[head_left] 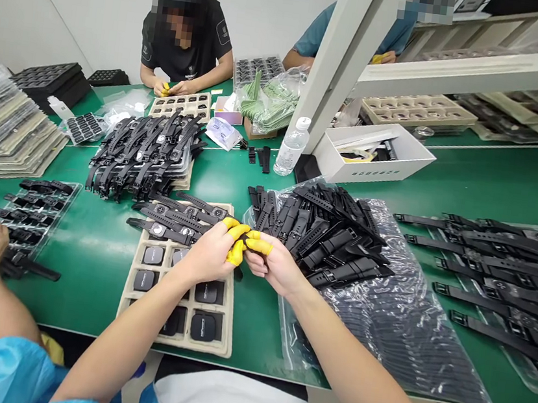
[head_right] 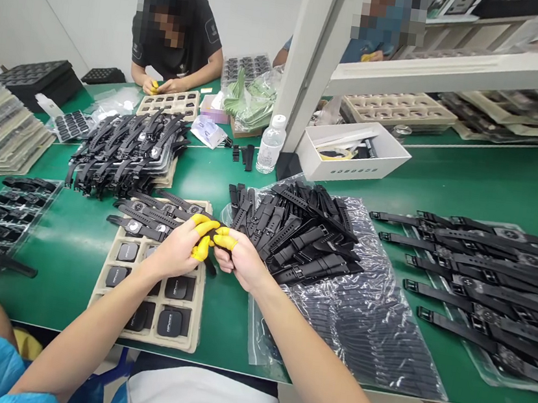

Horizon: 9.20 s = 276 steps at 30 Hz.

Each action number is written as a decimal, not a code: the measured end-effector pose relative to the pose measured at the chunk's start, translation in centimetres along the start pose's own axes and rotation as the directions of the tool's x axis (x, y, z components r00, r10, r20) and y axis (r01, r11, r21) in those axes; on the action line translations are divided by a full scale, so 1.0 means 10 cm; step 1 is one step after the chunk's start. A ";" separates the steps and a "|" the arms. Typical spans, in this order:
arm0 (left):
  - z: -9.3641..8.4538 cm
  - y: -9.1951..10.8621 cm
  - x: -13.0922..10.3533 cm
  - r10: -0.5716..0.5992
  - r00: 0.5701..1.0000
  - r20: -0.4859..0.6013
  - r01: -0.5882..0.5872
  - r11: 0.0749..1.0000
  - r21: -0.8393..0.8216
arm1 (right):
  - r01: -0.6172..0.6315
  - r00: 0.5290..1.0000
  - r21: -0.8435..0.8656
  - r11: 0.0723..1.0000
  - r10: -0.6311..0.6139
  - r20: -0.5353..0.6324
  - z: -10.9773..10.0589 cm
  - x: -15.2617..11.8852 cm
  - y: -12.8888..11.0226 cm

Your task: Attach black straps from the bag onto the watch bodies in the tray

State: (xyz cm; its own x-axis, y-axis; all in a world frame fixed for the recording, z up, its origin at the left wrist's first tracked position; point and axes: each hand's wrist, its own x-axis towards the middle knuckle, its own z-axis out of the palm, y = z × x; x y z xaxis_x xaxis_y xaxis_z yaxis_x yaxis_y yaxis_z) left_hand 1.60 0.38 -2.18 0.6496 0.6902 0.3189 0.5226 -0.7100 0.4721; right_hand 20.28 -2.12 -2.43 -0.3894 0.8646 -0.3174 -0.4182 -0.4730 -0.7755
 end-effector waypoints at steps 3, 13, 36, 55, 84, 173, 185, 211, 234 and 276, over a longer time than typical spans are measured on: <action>-0.02 0.01 -0.01 0.001 1.000 0.021 -0.003 0.998 0.069 | -0.011 1.000 -0.027 1.000 0.011 -0.003 0.00 0.00 0.00; -0.03 0.01 0.00 -0.015 1.000 -0.024 0.009 0.978 -0.208 | 0.200 0.980 -0.177 0.964 -0.198 0.026 -0.06 0.01 0.04; -1.10 -0.10 -0.49 -0.305 0.860 0.409 0.205 0.941 0.270 | 0.430 0.901 -0.839 0.333 -0.207 0.380 -0.10 -0.10 -0.02; -0.77 0.18 -0.79 -0.393 0.889 0.236 0.123 0.701 0.702 | -0.089 0.695 -0.995 -0.047 -0.718 -0.029 -0.46 0.14 -0.08; -0.96 0.31 -0.57 -0.401 0.887 0.228 0.130 0.692 0.710 | -0.233 0.748 -0.966 -0.115 -0.655 -0.103 -0.49 0.56 0.10; -0.04 0.04 0.08 -0.336 0.920 -0.203 0.114 0.723 -0.682 | 0.102 0.984 -0.006 0.995 -0.100 0.151 -0.02 -0.01 0.02; -0.39 -0.23 0.16 -0.781 0.455 -0.428 -0.007 0.477 -0.879 | 0.017 0.995 -0.198 0.980 0.004 0.100 -0.09 0.00 -0.04; 0.06 -0.03 0.00 -0.103 0.991 -0.088 0.084 0.977 -0.198 | 0.050 0.995 0.016 0.999 -0.052 0.090 -0.03 -0.01 0.02; -0.03 0.02 0.01 -0.036 0.998 0.049 0.038 0.998 -0.051 | -0.029 0.999 0.000 1.000 0.029 0.025 -0.06 0.01 0.05; -1.05 -0.40 -0.92 -0.414 0.909 0.055 0.291 0.722 0.628 | 0.438 0.769 -0.873 -0.215 -0.413 0.488 0.06 0.00 0.29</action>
State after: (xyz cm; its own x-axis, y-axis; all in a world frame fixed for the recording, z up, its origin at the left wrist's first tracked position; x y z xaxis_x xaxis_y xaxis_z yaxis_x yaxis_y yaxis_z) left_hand -12.26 -1.68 1.65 0.4044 0.9133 0.0486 0.9129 -0.3998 -0.0823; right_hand 18.58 -3.65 -4.38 -0.5271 0.7778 0.3423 0.6358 0.6283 -0.4483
